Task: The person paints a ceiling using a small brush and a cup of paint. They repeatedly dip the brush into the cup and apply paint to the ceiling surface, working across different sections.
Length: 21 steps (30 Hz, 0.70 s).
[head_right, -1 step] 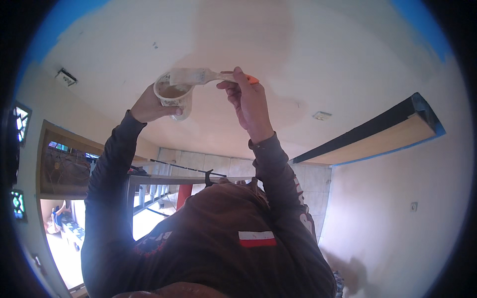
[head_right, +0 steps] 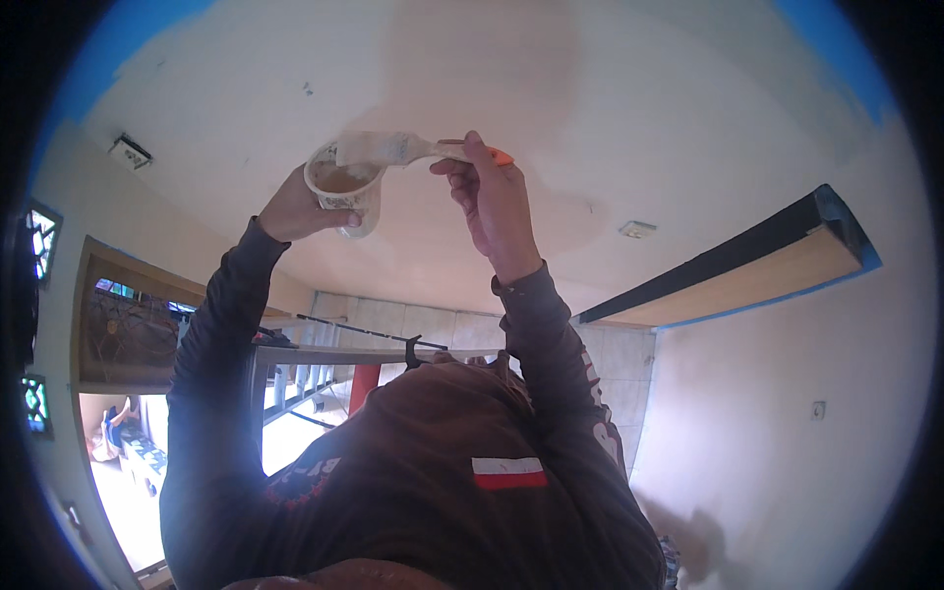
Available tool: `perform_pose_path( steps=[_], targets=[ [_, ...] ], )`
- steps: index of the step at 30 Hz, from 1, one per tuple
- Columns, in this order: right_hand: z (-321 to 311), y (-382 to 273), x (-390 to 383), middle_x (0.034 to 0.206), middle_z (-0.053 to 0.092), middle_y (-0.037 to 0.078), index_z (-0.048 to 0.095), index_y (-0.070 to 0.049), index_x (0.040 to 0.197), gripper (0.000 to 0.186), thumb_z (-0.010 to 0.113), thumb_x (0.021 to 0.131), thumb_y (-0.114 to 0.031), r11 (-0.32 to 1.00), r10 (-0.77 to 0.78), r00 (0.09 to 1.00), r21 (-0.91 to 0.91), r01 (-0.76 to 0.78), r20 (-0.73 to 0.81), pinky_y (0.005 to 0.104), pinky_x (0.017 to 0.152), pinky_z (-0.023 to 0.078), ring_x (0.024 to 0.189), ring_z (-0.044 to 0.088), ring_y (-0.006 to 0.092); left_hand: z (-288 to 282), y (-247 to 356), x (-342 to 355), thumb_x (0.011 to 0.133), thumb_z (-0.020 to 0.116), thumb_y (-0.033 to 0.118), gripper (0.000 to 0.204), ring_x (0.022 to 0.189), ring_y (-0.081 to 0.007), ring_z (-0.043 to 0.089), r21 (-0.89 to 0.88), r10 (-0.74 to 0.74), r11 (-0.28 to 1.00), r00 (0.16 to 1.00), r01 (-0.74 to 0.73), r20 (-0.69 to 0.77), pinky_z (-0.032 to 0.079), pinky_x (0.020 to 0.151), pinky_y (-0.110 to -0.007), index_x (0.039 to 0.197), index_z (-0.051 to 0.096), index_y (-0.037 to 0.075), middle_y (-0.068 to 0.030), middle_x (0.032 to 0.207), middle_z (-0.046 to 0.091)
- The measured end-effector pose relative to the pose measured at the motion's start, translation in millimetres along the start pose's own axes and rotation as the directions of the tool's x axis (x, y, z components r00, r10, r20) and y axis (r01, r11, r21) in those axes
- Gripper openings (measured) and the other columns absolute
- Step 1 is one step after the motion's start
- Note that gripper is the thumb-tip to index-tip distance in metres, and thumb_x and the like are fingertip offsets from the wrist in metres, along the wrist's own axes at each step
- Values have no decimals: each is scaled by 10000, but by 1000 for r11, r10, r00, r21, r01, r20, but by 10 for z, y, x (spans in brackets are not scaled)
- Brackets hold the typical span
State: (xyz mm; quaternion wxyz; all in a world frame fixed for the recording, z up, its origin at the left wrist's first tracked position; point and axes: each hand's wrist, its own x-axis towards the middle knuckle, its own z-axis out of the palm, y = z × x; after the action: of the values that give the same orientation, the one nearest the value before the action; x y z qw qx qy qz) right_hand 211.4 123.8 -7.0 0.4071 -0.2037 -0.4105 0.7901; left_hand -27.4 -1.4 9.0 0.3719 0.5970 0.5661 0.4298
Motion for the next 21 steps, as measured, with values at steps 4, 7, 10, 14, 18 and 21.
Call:
perform_pose_path(
  steps=[4,7,10,14,18,21],
  targets=[
    [7,20,-14,770,687,58,667,-30,1024,357,565,996,-371,999,30,999,-7,-31,-43,173,505,364,592,479,29,-8,-28,48,714,872,148,681,1103,-173,587,76,32,997,999,-32,-3,470,981,-341,1284,527,8,-80,1188,633],
    [-41,57,-2,771,677,42,666,-47,1014,341,552,998,-368,999,21,999,-42,-23,-31,178,520,375,587,474,29,-40,-53,33,722,858,115,661,1105,-164,581,134,34,990,999,-32,-15,468,982,-337,1283,526,3,-67,1185,631],
    [-99,60,-15,805,693,59,640,-80,969,294,588,987,-369,996,0,1000,85,-1,9,162,533,417,620,539,47,-40,-138,-20,729,834,68,632,1103,-158,579,25,33,999,999,-32,-40,470,977,-329,1276,527,-10,-62,1184,628],
    [-390,-135,-1,820,697,71,624,-94,942,240,614,978,-331,972,-26,998,232,37,-50,163,557,454,656,586,66,-106,-381,-59,718,835,55,602,1033,-159,618,43,-45,998,999,46,-29,508,921,-326,1242,546,-21,-75,1138,647],
    [-965,-552,-13,864,705,104,604,-93,955,206,611,983,-297,916,-269,945,254,311,-185,173,538,463,660,607,80,-83,-441,-28,706,853,74,608,1013,-168,634,46,-23,999,1000,24,-16,519,905,-326,1226,553,-24,-81,1111,658],
    [-1458,-1093,-19,887,703,126,605,-63,1045,212,578,1000,-268,831,-426,830,208,516,-360,163,514,478,644,631,67,-73,-390,-35,695,871,91,624,1027,-168,633,55,-36,998,999,37,-24,521,906,-327,1219,554,-27,-88,1116,659]
  ],
)
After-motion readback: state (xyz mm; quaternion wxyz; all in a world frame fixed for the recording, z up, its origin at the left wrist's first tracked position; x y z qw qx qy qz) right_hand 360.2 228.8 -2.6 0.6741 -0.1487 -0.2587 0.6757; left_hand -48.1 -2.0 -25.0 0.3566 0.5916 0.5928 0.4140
